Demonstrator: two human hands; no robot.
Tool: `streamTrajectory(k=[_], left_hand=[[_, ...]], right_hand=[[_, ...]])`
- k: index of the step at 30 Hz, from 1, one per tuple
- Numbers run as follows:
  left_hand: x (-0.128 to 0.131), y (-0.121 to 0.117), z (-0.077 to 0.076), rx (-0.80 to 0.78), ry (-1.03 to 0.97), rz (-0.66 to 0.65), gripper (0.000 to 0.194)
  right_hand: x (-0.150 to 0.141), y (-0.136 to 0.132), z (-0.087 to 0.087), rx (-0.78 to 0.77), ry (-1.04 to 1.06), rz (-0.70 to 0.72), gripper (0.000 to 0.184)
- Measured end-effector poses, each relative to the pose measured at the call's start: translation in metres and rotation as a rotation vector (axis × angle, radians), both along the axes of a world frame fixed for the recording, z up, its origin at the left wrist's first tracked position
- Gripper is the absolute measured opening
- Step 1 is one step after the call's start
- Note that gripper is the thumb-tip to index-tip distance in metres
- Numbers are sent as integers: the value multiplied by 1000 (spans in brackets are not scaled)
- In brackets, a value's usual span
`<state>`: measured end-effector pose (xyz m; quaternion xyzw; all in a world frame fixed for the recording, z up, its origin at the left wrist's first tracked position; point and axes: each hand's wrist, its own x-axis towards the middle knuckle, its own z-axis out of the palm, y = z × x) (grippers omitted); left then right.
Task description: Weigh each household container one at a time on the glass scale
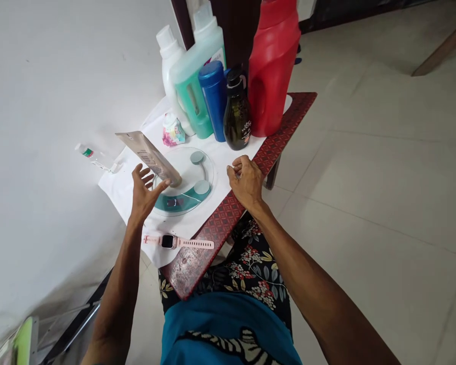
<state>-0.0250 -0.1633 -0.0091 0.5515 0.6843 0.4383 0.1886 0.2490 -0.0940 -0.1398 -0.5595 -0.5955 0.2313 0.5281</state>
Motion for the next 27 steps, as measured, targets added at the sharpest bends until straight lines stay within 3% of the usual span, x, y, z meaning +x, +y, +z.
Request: streamTrajectory(k=[6, 9, 15, 22, 27], left_hand=[[-6, 1, 13, 45, 85, -36, 115], [8, 16, 14, 65, 141, -75, 104], [25, 45, 10, 140, 73, 33, 76], [69, 95, 25, 370, -15, -211, 71], [101, 144, 7, 298, 24, -311, 79]], right_hand=[[1, 2, 1, 12, 35, -12, 11], [0, 3, 3, 24, 40, -19, 11], [1, 5, 4, 18, 52, -38, 9], [2, 5, 7, 7, 51, -29, 8], [2, 4, 7, -9, 51, -39, 7]])
